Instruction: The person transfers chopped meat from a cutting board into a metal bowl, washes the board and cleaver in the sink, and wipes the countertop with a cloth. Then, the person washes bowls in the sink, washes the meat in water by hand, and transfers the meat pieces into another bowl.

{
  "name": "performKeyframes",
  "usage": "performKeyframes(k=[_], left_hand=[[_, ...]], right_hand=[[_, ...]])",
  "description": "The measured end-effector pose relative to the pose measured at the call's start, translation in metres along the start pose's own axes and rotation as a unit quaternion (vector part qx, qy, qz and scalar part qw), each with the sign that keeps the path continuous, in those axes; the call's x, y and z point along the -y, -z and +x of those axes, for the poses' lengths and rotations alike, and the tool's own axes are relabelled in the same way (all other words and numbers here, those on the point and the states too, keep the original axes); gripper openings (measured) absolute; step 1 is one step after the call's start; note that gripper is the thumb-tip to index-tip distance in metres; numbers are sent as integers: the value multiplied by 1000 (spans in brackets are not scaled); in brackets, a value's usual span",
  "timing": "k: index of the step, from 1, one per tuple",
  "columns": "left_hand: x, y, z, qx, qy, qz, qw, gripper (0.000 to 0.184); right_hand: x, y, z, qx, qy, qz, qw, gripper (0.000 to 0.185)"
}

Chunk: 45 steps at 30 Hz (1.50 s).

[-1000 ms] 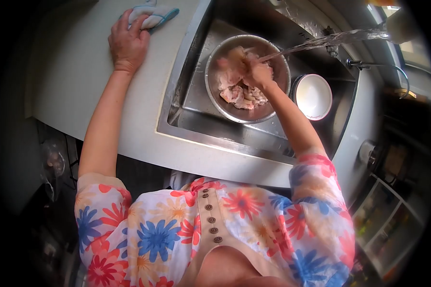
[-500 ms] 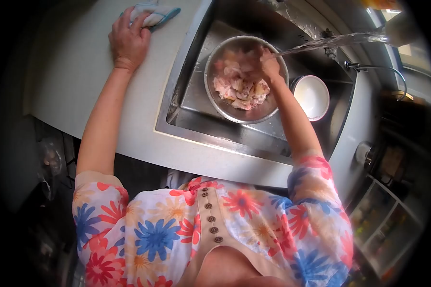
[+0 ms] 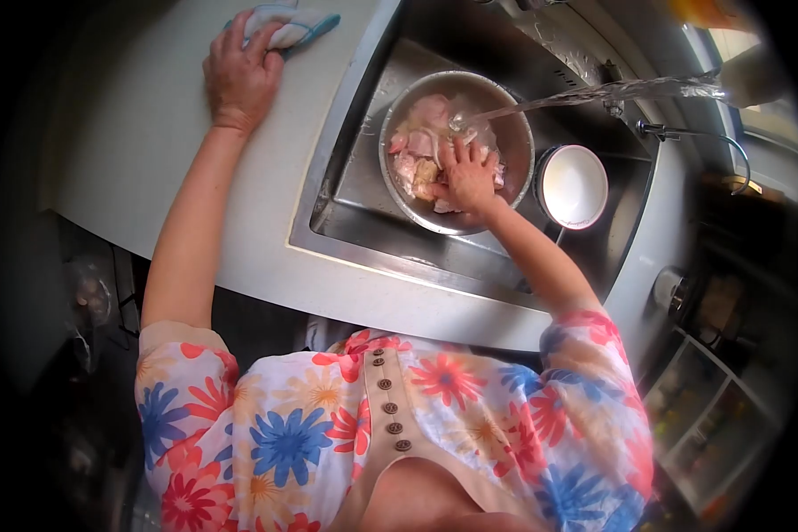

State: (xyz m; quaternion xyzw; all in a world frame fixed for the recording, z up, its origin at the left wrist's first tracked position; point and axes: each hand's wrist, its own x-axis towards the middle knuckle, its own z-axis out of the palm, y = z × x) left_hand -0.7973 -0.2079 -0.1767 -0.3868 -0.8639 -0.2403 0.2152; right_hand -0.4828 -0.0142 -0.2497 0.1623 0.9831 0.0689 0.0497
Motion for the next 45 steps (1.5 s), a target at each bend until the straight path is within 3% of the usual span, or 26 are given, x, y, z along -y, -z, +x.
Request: performKeyframes(k=[6, 7, 10, 11, 14, 15, 18, 22, 25, 28, 30, 31, 32, 33, 34, 35, 38, 39, 42, 43, 44, 45], left_hand=[[-2, -6, -2, -8, -1, 0, 1000, 37], [-2, -6, -3, -11, -1, 3, 1000, 37], [-2, -3, -3, -6, -5, 8, 1000, 36], [-1, -3, -2, -10, -10, 9, 1000, 36], [-1, -5, -1, -18, -20, 2, 1000, 36], [-3, -6, -1, -20, -19, -7, 1000, 36], [-4, -8, -2, -19, -12, -6, 1000, 36], [0, -6, -6, -9, -2, 14, 1000, 36], [4, -9, -6, -18, -10, 5, 1000, 36], [2, -9, -5, -19, -17, 0, 1000, 36], [5, -10, -7, -17, -15, 15, 1000, 36], [6, -10, -8, -16, -14, 22, 1000, 36], [7, -10, -8, -19, -17, 21, 999, 36], [7, -10, -9, -22, -21, 20, 999, 36], [7, -10, -10, -26, -24, 18, 999, 36], [7, -11, -9, -27, -20, 14, 999, 36], [8, -13, -8, -24, -9, 8, 1000, 36], [9, -14, -10, -19, -7, 12, 1000, 36], [4, -12, -10, -20, -9, 9, 1000, 35], [3, -10, -10, -23, -12, 7, 1000, 35], [3, -10, -9, -21, -14, 12, 1000, 36], [4, -9, -8, -20, -15, 17, 1000, 36]], right_hand=[[-23, -13, 43, 37, -153, 102, 982, 54], [-34, -8, 59, 109, -190, 214, 952, 48], [-69, -1, 70, 211, -106, 327, 915, 46], [-62, 13, 67, 179, -189, 384, 886, 50], [-14, -13, 48, -12, -188, 308, 932, 56], [9, -7, 36, -19, -176, 215, 960, 59], [-24, -13, 40, 89, -117, 273, 951, 53], [-62, -21, 49, 133, -209, 448, 859, 27], [-69, -4, 44, 161, -206, 622, 738, 26], [-84, -3, 45, 123, -236, 594, 759, 29], [-64, -4, 56, 80, -269, 627, 727, 55], [-39, -9, 56, 71, -202, 461, 861, 62], [-10, -11, 51, 57, -125, 272, 952, 69], [19, -6, 40, 67, -95, 181, 977, 73], [37, -3, 31, 76, -63, 88, 991, 76], [28, -10, 31, -4, -30, 107, 994, 67], [-10, -13, 64, 47, -93, 228, 968, 55], [-15, -14, 71, 51, -158, 332, 929, 46], [-44, 15, 71, 279, -156, 364, 875, 51], [-46, 15, 54, 185, -54, 263, 945, 58], [-29, 28, 27, 108, -50, 209, 971, 63], [-10, 31, 3, 126, -50, 144, 980, 67]])
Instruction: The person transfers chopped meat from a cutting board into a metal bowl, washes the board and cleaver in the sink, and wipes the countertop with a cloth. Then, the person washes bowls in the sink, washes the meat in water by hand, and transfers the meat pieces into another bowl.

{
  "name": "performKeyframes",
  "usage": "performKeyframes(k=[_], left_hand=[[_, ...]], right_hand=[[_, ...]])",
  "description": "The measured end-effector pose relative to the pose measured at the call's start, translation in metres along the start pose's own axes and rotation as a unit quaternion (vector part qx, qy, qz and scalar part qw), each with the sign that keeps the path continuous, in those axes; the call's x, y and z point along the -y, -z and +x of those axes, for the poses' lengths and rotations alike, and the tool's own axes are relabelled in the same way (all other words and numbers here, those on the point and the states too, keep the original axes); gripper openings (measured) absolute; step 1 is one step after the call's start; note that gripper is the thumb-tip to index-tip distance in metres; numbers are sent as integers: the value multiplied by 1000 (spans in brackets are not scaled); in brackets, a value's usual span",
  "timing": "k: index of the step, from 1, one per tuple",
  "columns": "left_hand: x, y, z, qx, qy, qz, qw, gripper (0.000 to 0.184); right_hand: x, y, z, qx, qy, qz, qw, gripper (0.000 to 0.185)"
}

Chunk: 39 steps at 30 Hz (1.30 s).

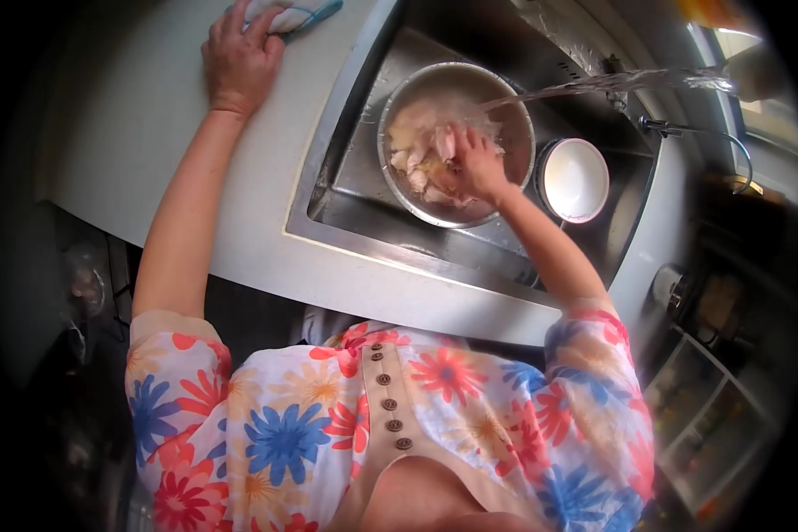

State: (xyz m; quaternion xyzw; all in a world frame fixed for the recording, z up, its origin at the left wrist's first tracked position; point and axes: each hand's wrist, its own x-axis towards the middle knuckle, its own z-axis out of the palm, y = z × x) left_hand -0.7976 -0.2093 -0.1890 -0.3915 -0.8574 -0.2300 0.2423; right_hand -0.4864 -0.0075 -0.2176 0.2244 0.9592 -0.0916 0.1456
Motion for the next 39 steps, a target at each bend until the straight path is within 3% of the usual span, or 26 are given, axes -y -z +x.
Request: performKeyframes(k=[1, 4, 7, 9, 10, 12, 14, 19, 20, 23, 24, 25, 27, 30, 31, 33, 34, 36, 38, 39], left_hand=[[0, 0, 1, 2, -2, 5, 1000, 36], [-4, -3, 0, -3, 0, -20, 1000, 36], [-1, -7, -4, 0, 12, -11, 1000, 36], [1, -4, -7, 7, 15, 0, 1000, 35], [0, -3, -8, 10, 16, 6, 1000, 35], [-2, 0, -4, 4, 7, 4, 1000, 35], [-4, 3, 1, 1, 0, -1, 1000, 35], [0, -3, 0, -7, -7, -15, 1000, 35], [-1, -3, 1, -6, -5, -6, 1000, 35], [0, 1, 3, -8, -9, 6, 1000, 35], [0, 1, 2, -10, -13, 3, 1000, 35], [1, 1, 0, -12, -17, -1, 1000, 35], [2, -1, 0, -7, -13, -5, 1000, 35], [5, -7, -2, 1, -6, -9, 1000, 35], [4, -8, -3, 4, -4, -10, 1000, 35], [-1, 1, 3, -2, -7, -4, 1000, 35], [-3, 4, 5, -4, -9, -1, 1000, 35], [0, 2, 5, 9, -1, 6, 1000, 35], [0, -1, 2, 13, 3, 1, 1000, 36], [-1, -3, 0, 10, 2, -8, 1000, 36]], right_hand=[[7, -12, -14, 13, -10, -66, 998, 72], [-9, -45, 5, -166, -1, -147, 975, 58], [-12, -6, 55, 48, -168, 47, 984, 46], [-36, -4, 69, 49, -87, 193, 976, 38], [-38, -1, 62, 98, -163, 294, 937, 42], [-15, -39, 13, -98, -55, 56, 992, 46], [-8, -46, 1, -157, -8, -42, 987, 51], [-33, -11, 44, 29, -50, 85, 995, 64], [-39, -7, 58, 85, -116, 171, 975, 67], [-25, -31, 29, -78, -101, 208, 970, 74], [5, -27, 6, -85, -94, 35, 991, 78], [23, -16, -1, 48, -86, -29, 995, 86], [15, -18, 3, -58, -15, -96, 994, 69], [-40, -35, 51, -8, -82, 58, 995, 51], [-47, -19, 60, -2, -163, 130, 978, 35], [-53, 18, 67, 49, -140, 198, 969, 43], [-40, 25, 66, -27, -146, 354, 923, 49], [-15, -13, 70, -134, -50, 179, 973, 63], [32, -34, 48, -88, -29, -14, 996, 60], [34, -34, 45, -113, -19, -19, 993, 56]])
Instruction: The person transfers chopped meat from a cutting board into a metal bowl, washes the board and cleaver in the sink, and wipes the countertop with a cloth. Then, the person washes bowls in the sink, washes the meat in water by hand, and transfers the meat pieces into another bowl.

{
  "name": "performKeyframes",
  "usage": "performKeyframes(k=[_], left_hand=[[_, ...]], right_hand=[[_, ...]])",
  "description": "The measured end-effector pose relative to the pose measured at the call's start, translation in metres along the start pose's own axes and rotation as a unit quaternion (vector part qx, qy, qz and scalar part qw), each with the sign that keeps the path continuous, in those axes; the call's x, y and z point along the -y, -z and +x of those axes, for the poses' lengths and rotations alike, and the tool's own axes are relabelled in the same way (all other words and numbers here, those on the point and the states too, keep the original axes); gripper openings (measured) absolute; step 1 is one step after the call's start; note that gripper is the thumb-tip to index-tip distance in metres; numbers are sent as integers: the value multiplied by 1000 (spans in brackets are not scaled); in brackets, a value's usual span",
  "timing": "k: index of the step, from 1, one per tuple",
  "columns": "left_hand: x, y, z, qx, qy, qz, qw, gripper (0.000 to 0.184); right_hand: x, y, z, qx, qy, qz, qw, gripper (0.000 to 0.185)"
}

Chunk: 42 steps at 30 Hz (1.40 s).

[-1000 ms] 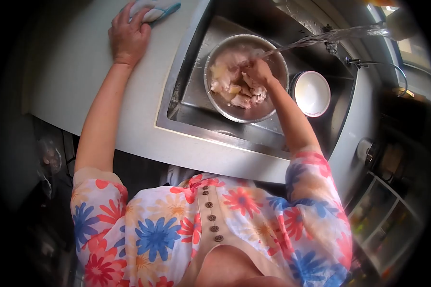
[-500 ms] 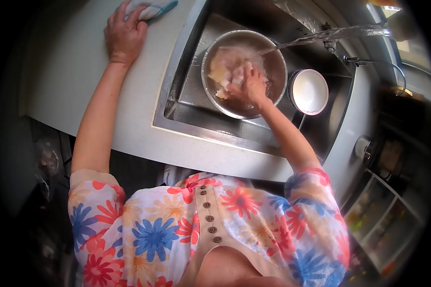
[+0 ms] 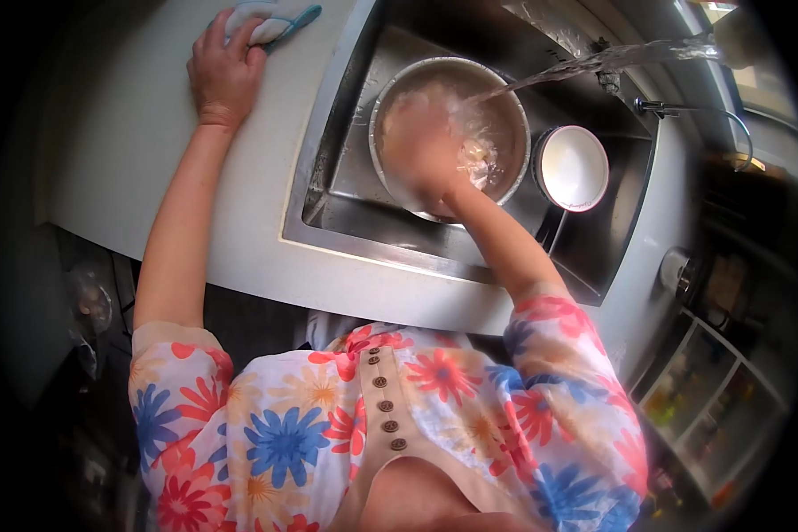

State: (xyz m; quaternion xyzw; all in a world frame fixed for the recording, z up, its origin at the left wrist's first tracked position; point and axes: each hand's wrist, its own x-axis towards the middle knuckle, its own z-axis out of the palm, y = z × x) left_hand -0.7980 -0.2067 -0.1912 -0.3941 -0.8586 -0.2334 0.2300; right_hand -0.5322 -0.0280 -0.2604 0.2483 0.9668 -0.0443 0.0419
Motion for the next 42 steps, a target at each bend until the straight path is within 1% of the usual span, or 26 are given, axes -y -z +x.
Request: performKeyframes(k=[3, 4, 5, 7, 9, 10, 11, 12, 14, 17, 20, 22, 23, 24, 25, 26, 28, 31, 34, 35, 37, 38, 39, 40, 41, 42], left_hand=[[-3, 0, 2, -7, 0, -6, 1000, 36], [-4, 1, 4, -10, 0, -4, 1000, 36], [-2, 0, 3, -8, 1, -2, 1000, 36], [3, -2, 1, -5, 4, 3, 1000, 36], [0, 0, 1, 0, 5, -1, 1000, 36], [-1, 1, 1, 3, 5, -3, 1000, 36], [-1, 1, 3, 1, 5, -2, 1000, 36], [-1, 1, 5, 0, 5, -2, 1000, 35], [-2, 1, 8, 2, 13, -1, 1000, 35], [-3, 2, 6, -4, 19, -1, 1000, 34], [-2, 6, 4, -18, 6, -3, 1000, 32], [-3, 6, 3, 9, 20, -9, 1000, 36], [-3, 7, 2, 14, 18, -5, 1000, 36], [-4, 8, 2, 18, 16, -1, 1000, 36], [-5, 7, 1, 23, 13, 4, 1000, 36], [-4, 6, 1, 19, 14, 8, 1000, 36], [0, 2, 0, 12, 17, 18, 1000, 36], [1, -1, 3, 21, 21, 25, 999, 36], [2, -2, 4, 15, 15, 13, 1000, 37], [1, -2, 4, 13, 13, 10, 1000, 37], [2, -1, 3, 9, 7, 5, 1000, 36], [2, -1, 4, 8, 8, 5, 1000, 36], [1, -1, 4, 8, 9, 4, 1000, 36], [1, -2, 3, 7, 10, 4, 1000, 36], [2, -3, 3, 2, 3, 5, 1000, 36], [4, -5, 3, -3, -5, 5, 1000, 36]], right_hand=[[-27, 0, 9, -31, 75, -39, 996, 45], [-33, 7, 15, 39, 3, 117, 992, 42], [-29, 36, 26, 107, -70, 268, 955, 40], [-24, 51, 26, 165, -96, 307, 932, 42], [-16, 44, -6, 142, -3, 90, 986, 51], [-14, 36, -20, 127, 43, -21, 991, 56], [-23, 13, -32, 84, 70, -51, 993, 63], [-24, 12, -31, 78, 34, -69, 994, 63], [-45, 12, -8, 141, 5, 94, 986, 56], [-58, 17, 1, 76, 71, 207, 973, 35], [-81, 82, 11, 162, 2, 265, 950, 21], [-96, 133, 23, 70, -166, 412, 893, 17], [-107, 153, 33, 19, -155, 423, 893, 19], [-132, 151, 50, -73, -131, 542, 827, 18], [-110, 189, 62, -100, -98, 514, 846, 36], [-135, 201, 93, -72, -10, 488, 870, 36], [-112, 226, 115, -56, -125, 519, 844, 51], [-96, 252, 148, -31, -58, 405, 912, 49], [-110, 191, 145, -265, 142, 455, 838, 44], [-120, 168, 98, -125, 46, 335, 933, 39], [-98, 101, 34, 2, 4, 365, 931, 49], [-103, 63, 9, 49, 95, 201, 974, 69], [-80, 50, -15, 211, -3, 40, 977, 84], [-74, 16, -41, 162, 38, 20, 986, 84], [-57, 3, -47, 99, 37, -75, 992, 75], [-60, 2, -42, 90, 32, -65, 993, 57]])
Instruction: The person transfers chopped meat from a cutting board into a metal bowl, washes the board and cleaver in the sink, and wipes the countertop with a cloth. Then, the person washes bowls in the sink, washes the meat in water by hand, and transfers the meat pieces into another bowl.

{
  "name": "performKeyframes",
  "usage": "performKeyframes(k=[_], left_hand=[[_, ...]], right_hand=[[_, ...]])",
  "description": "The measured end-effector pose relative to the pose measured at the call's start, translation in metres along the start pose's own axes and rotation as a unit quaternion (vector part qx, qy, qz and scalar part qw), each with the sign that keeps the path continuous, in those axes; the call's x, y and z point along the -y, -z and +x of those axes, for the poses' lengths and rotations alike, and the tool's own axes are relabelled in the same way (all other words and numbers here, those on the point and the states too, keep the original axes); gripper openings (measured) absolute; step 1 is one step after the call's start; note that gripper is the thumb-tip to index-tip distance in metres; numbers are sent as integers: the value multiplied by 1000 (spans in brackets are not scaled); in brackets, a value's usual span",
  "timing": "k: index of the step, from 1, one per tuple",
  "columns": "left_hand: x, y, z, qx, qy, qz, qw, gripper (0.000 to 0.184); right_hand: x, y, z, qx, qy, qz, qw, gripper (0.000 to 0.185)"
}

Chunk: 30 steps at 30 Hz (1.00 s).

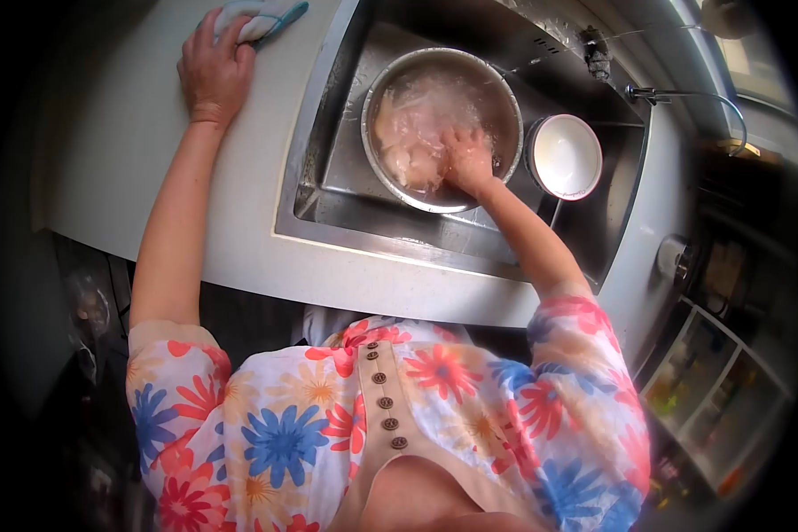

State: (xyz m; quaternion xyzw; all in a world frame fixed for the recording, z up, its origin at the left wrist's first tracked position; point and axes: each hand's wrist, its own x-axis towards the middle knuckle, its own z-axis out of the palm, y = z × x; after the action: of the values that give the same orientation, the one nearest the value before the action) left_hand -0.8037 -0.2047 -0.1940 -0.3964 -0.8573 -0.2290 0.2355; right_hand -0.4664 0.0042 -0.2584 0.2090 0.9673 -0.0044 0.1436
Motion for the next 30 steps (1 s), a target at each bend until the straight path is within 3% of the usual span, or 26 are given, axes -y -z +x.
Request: performKeyframes(k=[2, 3, 4, 5, 6, 8, 11, 14, 18, 30], left_hand=[[2, -1, -1, -5, -8, 7, 1000, 36], [4, -2, -2, -5, -8, 13, 1000, 36], [5, -2, -2, -5, -9, 19, 1000, 36], [6, -2, -4, -7, -12, 16, 1000, 36], [7, -2, -6, -9, -15, 13, 1000, 36], [7, -2, -7, -11, -18, 7, 1000, 36], [6, -1, -5, -14, -17, 1, 1000, 35], [7, -4, -4, -14, -17, -2, 1000, 35], [11, -6, -2, -15, -17, 3, 1000, 35], [12, -8, 0, -27, -33, 0, 999, 35]], right_hand=[[-16, 8, 23, 43, -80, 140, 986, 43], [-34, -7, 39, -11, -127, 304, 944, 38], [-47, -22, 48, -64, -170, 458, 870, 34], [-44, -6, 47, 14, -250, 617, 746, 30], [-36, 8, 39, 30, -258, 650, 714, 29], [-51, -22, 43, 58, -209, 466, 858, 32], [-35, 36, 27, 137, -191, 523, 819, 38], [-45, 33, 13, 155, -212, 611, 747, 40], [-43, 47, 5, 147, -165, 715, 663, 28], [-25, 45, 9, 132, -238, 654, 706, 28]])
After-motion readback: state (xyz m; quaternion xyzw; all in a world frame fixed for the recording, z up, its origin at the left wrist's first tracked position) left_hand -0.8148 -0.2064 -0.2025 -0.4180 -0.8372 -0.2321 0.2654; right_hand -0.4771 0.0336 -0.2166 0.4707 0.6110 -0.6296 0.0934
